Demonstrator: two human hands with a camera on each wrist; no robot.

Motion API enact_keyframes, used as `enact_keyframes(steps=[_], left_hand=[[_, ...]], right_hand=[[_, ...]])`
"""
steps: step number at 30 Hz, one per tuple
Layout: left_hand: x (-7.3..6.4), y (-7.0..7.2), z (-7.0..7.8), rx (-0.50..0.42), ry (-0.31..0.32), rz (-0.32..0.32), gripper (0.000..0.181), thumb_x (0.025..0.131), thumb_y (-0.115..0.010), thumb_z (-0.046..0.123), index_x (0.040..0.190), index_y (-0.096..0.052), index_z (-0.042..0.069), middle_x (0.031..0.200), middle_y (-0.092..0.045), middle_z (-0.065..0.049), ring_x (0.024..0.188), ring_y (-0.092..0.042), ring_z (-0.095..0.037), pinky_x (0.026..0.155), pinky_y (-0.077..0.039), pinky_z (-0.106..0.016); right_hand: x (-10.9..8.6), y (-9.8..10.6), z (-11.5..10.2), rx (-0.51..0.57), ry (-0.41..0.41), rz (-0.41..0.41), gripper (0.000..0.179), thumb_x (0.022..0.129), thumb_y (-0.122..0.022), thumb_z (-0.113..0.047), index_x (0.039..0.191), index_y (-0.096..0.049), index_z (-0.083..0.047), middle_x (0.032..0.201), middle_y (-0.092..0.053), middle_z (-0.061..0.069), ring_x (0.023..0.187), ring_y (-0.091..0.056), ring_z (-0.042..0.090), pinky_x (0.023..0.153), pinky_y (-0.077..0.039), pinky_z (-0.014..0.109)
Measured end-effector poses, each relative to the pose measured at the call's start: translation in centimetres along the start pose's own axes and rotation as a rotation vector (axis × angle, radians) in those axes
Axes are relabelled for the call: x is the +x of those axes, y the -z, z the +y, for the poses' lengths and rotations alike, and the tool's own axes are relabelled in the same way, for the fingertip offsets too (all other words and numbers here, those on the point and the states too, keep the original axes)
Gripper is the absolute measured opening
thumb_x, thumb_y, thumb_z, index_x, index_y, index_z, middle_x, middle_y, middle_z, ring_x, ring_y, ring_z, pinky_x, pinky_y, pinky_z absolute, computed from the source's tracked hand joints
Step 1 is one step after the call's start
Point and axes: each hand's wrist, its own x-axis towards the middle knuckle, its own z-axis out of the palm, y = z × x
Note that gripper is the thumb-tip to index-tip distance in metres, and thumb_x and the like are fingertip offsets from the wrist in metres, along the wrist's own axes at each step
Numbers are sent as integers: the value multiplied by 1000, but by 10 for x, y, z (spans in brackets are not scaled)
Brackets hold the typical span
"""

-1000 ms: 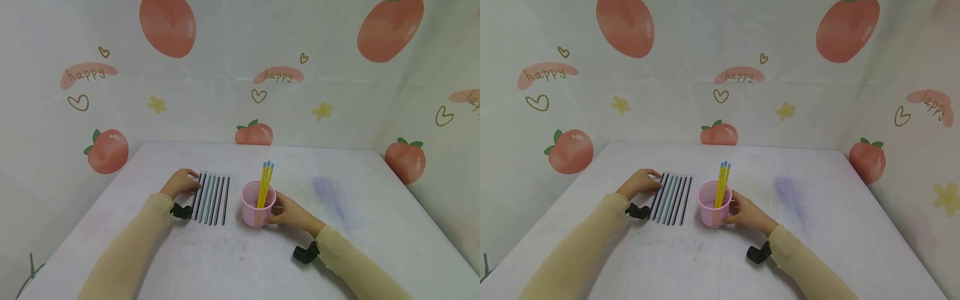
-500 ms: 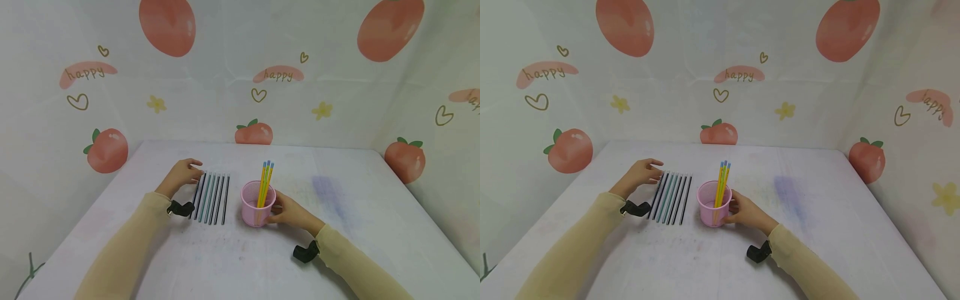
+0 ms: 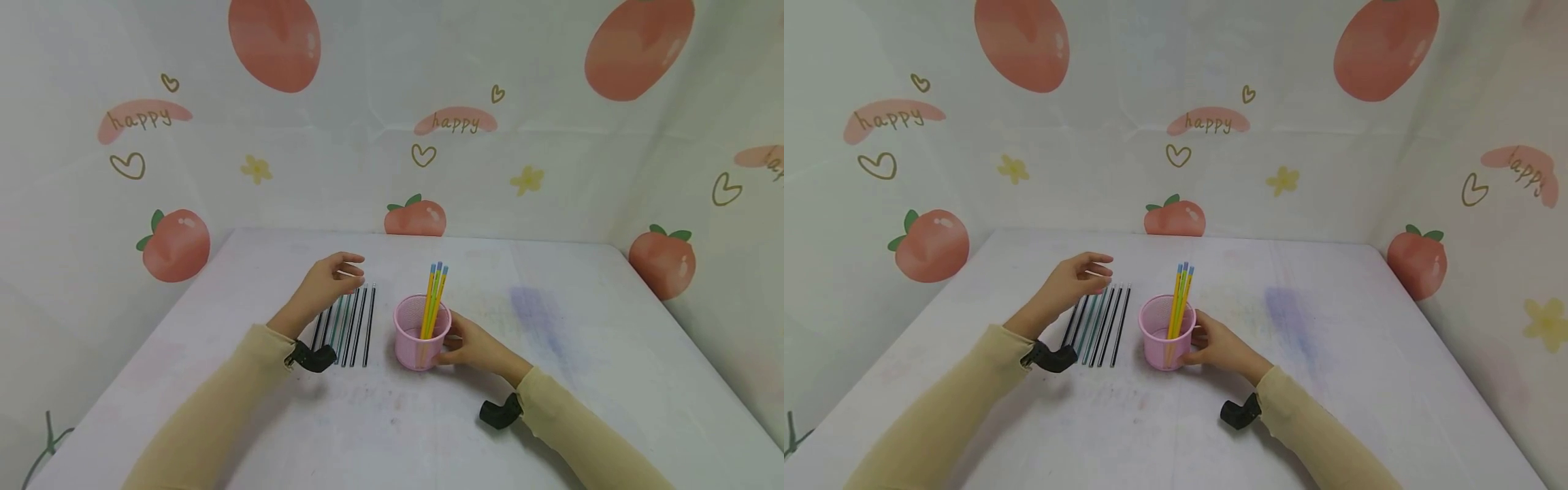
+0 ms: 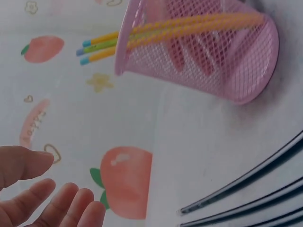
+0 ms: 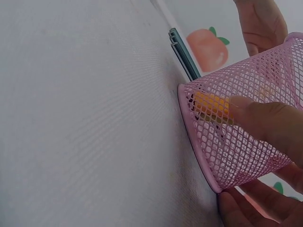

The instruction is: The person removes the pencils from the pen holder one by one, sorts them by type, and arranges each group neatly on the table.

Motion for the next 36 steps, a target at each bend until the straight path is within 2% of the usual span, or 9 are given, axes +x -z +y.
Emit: enact_keyframes(steps=[6,13,19,26,36], left_hand=[[-5,-12,2,-20,-27,-14,45,92,-64,15,135,-52,13,126,-60,-15,112,-61,-28,92,-53,-42],[-12,-32,-5,-15,-41,-57,48,89,-68,13,135,-52,11,126,-60,-15,113,-60,-27,90,-54,-39],[-17,-51,-13,18,-3,-121,54,85,-72,9,135,-52,10,127,-59,-15,114,-60,-27,89,-55,-37],[-23,-68,-19,-26,55,-168,61,79,-72,0,135,-50,9,128,-57,-11,118,-57,-26,98,-51,-37],[-27,-85,-30,-40,32,-227,65,71,-78,-2,130,-51,4,130,-58,-15,122,-55,-32,102,-47,-41]], right_hand=[[0,0,-1,21,-15,1,92,78,-80,-7,150,-23,-1,147,-41,22,132,-45,38,107,-41,42],[-2,0,-1,16,-13,-1,92,79,-79,-7,151,-22,-1,147,-41,24,131,-46,39,106,-42,42],[-1,-1,0,18,-19,5,92,79,-79,-8,151,-22,-1,146,-42,24,131,-47,40,106,-42,42],[-1,-1,1,20,-23,6,92,79,-79,-8,151,-22,-1,146,-42,24,131,-46,40,107,-42,44],[-1,-1,-1,34,-20,6,92,78,-80,-10,151,-23,-2,146,-42,23,132,-46,38,108,-40,45]])
